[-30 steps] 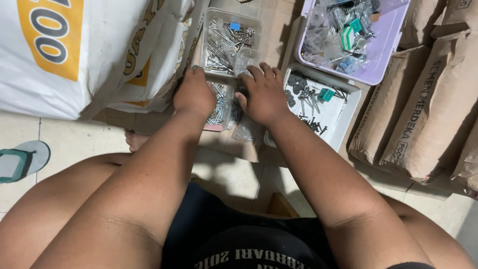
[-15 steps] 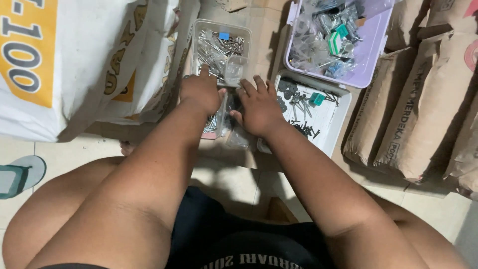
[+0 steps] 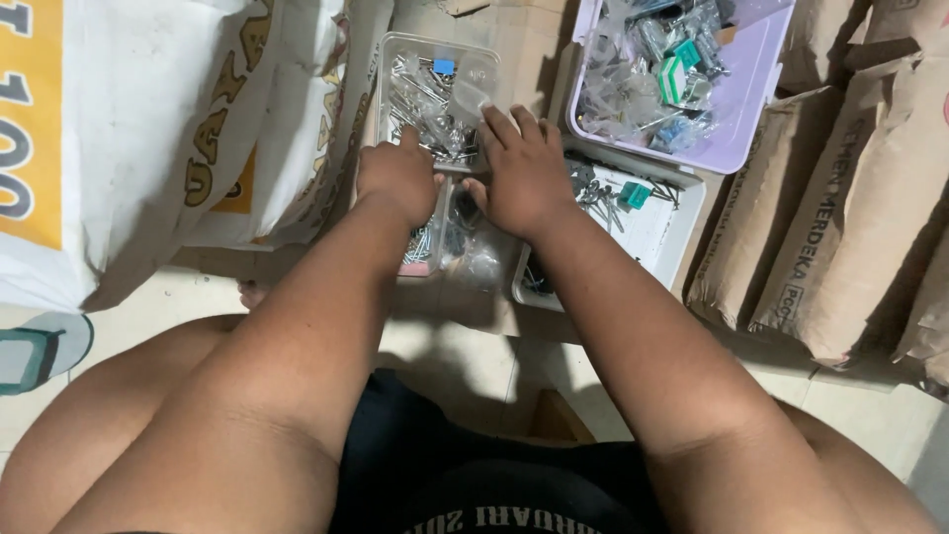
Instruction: Sorting and arranging various small hardware components like screws and clips into different containers.
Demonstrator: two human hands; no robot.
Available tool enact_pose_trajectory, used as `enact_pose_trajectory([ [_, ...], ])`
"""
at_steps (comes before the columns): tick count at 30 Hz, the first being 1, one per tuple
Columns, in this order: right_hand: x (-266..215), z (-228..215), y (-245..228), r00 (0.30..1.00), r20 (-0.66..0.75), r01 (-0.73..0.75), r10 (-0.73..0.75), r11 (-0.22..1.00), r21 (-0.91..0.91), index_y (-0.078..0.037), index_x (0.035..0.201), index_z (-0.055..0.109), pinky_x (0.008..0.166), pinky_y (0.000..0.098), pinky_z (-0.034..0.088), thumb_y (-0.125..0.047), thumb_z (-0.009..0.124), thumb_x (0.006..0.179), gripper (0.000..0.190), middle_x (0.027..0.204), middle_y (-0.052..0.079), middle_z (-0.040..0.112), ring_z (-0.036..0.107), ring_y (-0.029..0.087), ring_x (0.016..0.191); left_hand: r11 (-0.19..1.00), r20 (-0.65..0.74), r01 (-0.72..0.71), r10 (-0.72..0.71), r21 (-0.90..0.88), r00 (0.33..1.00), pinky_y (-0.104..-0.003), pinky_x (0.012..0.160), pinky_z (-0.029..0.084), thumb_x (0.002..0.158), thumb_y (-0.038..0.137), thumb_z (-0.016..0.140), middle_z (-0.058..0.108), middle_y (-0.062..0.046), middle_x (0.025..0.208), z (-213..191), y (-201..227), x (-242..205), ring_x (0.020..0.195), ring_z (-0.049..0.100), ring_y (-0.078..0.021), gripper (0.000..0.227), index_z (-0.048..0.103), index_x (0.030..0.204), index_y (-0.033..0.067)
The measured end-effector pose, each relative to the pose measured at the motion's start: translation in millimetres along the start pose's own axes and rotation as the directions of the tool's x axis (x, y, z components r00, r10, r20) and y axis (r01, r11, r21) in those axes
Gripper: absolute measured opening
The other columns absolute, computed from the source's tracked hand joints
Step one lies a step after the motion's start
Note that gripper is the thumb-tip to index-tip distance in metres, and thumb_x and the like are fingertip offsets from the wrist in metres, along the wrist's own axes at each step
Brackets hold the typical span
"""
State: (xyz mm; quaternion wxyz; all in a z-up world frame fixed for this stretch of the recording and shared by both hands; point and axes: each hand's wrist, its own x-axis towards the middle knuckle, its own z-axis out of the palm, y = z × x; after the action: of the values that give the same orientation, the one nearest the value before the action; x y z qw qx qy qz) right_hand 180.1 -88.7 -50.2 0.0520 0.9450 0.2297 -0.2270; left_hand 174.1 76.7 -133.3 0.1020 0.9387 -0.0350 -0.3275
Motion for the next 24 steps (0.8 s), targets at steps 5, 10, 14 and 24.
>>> enact_pose_trajectory([
  [5, 21.6, 34.8, 14.9, 0.967, -0.224, 0.097, -0.117, 0.99, -0.101, 0.0, 0.152, 0.047, 0.113, 0.0563, 0.027, -0.052, 0.065, 0.09, 0.082, 0.164, 0.012, 0.035, 0.028, 0.039, 0.148, 0.977, -0.164, -0.05, 0.085, 0.207, 0.983, -0.05, 0.08, 0.052, 0.1, 0.042, 0.06, 0.064, -0.016, 0.122, 29.0, -12.4, 13.7, 0.092, 0.071, -0.0351, 0.04, 0.076, 0.115, 0.0093],
  [10, 20.1, 34.1, 14.1, 0.99, -0.121, 0.06, -0.07, 0.994, -0.087, -0.005, 0.155, 0.044, 0.113, 0.0598, 0.027, -0.053, 0.064, 0.091, 0.082, 0.169, 0.013, 0.025, 0.022, 0.041, 0.152, 0.977, -0.175, -0.075, 0.111, 0.2, 0.978, -0.051, 0.081, 0.051, 0.102, 0.036, 0.058, 0.065, -0.015, 0.119, 22.6, -14.3, 14.1, 0.093, 0.069, -0.0355, 0.036, 0.079, 0.111, 0.008],
  [14, -2.0, 23.2, 7.9, 0.991, -0.128, 0.035, -0.03, 0.999, 0.041, -0.008, 0.154, 0.047, 0.117, 0.0556, 0.026, -0.05, 0.065, 0.095, 0.075, 0.166, 0.011, 0.032, 0.027, 0.039, 0.151, 0.998, -0.106, -0.034, 0.039, 0.05, 0.994, -0.05, 0.087, 0.052, 0.106, 0.039, 0.055, 0.066, -0.015, 0.118, -0.3, -6.4, -1.2, 0.103, 0.068, -0.0384, 0.037, 0.071, 0.118, 0.008],
  [24, -70.5, 34.0, 23.1, 0.988, -0.154, 0.049, -0.032, 0.993, 0.106, -0.012, 0.152, 0.049, 0.119, 0.0527, 0.027, -0.044, 0.066, 0.097, 0.066, 0.159, 0.009, 0.043, 0.035, 0.036, 0.148, 0.991, -0.079, 0.014, -0.025, -0.134, 0.997, -0.054, 0.09, 0.055, 0.11, 0.03, 0.042, 0.066, -0.02, 0.11, -0.5, -12.1, 6.6, 0.106, 0.071, -0.046, 0.038, 0.058, 0.126, 0.0001],
])
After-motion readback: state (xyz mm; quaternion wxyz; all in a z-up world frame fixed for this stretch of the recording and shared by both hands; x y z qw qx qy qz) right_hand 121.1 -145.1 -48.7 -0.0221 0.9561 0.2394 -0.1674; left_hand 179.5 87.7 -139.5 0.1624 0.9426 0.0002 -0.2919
